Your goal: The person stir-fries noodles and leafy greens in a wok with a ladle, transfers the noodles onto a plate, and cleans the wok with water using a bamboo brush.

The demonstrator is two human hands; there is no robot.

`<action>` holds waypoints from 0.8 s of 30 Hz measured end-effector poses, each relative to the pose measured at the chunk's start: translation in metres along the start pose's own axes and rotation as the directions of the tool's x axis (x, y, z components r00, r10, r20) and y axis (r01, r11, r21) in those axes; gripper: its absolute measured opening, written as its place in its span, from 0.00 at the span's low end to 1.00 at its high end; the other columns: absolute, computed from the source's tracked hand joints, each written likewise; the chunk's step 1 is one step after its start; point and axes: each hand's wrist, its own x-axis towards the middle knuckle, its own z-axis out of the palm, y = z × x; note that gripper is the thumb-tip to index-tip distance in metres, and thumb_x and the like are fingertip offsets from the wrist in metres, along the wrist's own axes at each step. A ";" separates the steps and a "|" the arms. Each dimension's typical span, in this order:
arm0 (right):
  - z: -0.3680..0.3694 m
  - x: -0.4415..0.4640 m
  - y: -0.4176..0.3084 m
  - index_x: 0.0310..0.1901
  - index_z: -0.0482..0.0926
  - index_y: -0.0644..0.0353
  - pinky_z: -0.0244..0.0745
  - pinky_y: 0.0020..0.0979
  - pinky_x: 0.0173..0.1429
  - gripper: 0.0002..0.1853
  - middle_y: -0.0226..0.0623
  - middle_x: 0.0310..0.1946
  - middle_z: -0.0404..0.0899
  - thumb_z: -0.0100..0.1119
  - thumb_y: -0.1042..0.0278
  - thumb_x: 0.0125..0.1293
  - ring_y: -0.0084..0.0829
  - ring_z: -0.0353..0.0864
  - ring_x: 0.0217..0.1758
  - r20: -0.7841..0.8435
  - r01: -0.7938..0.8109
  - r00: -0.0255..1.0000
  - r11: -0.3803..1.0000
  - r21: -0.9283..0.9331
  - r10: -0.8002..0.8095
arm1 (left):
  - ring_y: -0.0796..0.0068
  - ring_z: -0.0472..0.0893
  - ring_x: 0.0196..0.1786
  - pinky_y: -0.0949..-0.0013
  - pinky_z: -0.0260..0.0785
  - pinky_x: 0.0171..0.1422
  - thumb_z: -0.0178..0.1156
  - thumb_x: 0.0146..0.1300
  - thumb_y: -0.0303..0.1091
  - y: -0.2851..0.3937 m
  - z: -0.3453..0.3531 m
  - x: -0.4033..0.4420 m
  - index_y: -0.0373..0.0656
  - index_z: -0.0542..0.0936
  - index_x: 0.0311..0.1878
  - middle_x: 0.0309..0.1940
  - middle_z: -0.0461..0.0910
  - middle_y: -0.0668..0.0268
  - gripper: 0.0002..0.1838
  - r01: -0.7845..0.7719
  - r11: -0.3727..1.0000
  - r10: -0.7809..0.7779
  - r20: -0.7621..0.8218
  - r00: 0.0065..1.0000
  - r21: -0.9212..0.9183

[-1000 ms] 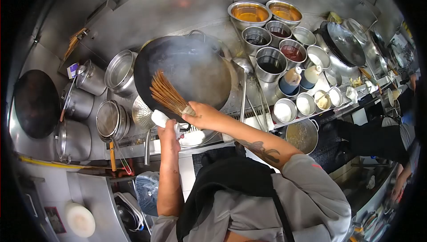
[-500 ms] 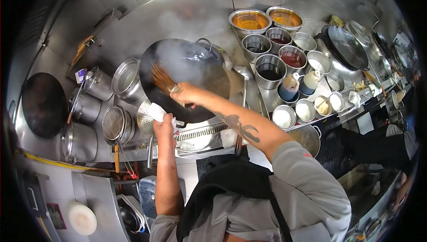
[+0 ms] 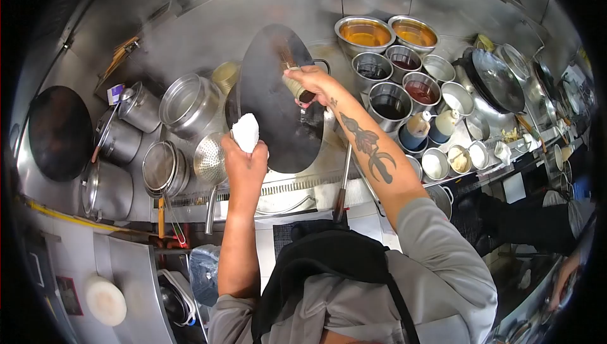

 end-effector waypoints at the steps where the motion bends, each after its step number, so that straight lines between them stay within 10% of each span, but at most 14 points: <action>1: -0.004 -0.001 0.001 0.46 0.75 0.63 0.72 0.31 0.16 0.23 0.37 0.23 0.75 0.62 0.50 0.61 0.30 0.77 0.18 0.009 0.002 1.000 1.000 0.025 -0.002 | 0.65 0.77 0.39 0.66 0.71 0.43 0.59 0.55 0.28 0.004 0.000 -0.001 0.27 0.65 0.52 0.39 0.74 0.51 0.24 -0.006 1.000 0.006 -0.009 1.000 0.001; 5: 0.011 -0.005 0.031 0.44 0.76 0.63 0.72 0.27 0.19 0.23 0.35 0.23 0.76 0.63 0.49 0.61 0.24 0.77 0.23 -0.019 0.208 0.976 0.961 -0.184 -0.215 | 0.69 0.78 0.38 0.67 0.71 0.43 0.58 0.55 0.26 0.002 -0.010 -0.004 0.29 0.64 0.54 0.39 0.75 0.54 0.24 -0.146 0.987 0.149 -0.031 0.988 0.073; 7: 0.033 -0.048 0.056 0.48 0.75 0.66 0.75 0.28 0.27 0.26 0.36 0.28 0.79 0.63 0.50 0.60 0.24 0.78 0.26 0.230 0.318 0.940 0.896 -0.311 -0.253 | 0.70 0.77 0.37 0.68 0.71 0.43 0.57 0.56 0.25 -0.005 -0.016 -0.001 0.30 0.64 0.54 0.38 0.75 0.57 0.23 -0.063 0.998 0.064 -0.070 0.996 0.017; 12: -0.013 -0.085 0.220 0.63 0.67 0.62 0.63 0.36 0.68 0.33 0.56 0.60 0.70 0.64 0.58 0.59 0.45 0.72 0.63 0.443 0.418 0.879 0.728 -0.543 -0.175 | 0.72 0.77 0.38 0.70 0.70 0.43 0.60 0.53 0.29 -0.106 -0.063 0.025 0.33 0.69 0.51 0.38 0.76 0.61 0.22 0.185 0.982 -0.191 -0.189 0.963 -0.047; 13: -0.051 -0.071 0.246 0.61 0.70 0.60 0.70 0.39 0.62 0.30 0.54 0.53 0.76 0.63 0.57 0.58 0.46 0.77 0.57 0.389 0.477 0.872 0.694 -0.538 -0.298 | 0.72 0.77 0.38 0.70 0.69 0.42 0.60 0.53 0.30 -0.108 -0.069 0.022 0.34 0.70 0.50 0.38 0.76 0.61 0.21 0.281 0.952 -0.300 -0.188 0.935 -0.124; 14: -0.058 -0.088 0.187 0.47 0.76 0.60 0.76 0.41 0.51 0.21 0.48 0.43 0.81 0.60 0.55 0.57 0.48 0.81 0.46 -0.062 -0.089 0.996 0.531 -0.842 0.068 | 0.73 0.77 0.37 0.69 0.69 0.41 0.60 0.53 0.29 -0.083 -0.073 0.016 0.35 0.71 0.48 0.36 0.76 0.63 0.19 0.380 0.901 -0.414 -0.155 0.897 -0.211; 18: -0.100 -0.059 0.142 0.47 0.74 0.63 0.75 0.46 0.49 0.22 0.51 0.39 0.80 0.60 0.55 0.56 0.51 0.80 0.45 -0.115 -0.048 0.962 0.260 -0.965 -0.247 | 0.76 0.75 0.34 0.66 0.66 0.30 0.58 0.54 0.33 -0.157 -0.090 0.020 0.39 0.72 0.46 0.34 0.76 0.67 0.16 0.409 0.839 -0.480 -0.133 0.867 -0.358; 24: -0.080 -0.053 0.034 0.54 0.71 0.67 0.74 0.44 0.52 0.27 0.56 0.43 0.79 0.62 0.58 0.57 0.53 0.78 0.48 -0.026 0.110 0.841 0.219 -0.970 -0.540 | 0.72 0.71 0.38 0.66 0.62 0.30 0.58 0.55 0.43 -0.180 -0.048 0.003 0.46 0.74 0.44 0.37 0.74 0.67 0.16 0.699 0.468 -0.803 0.069 0.591 -0.540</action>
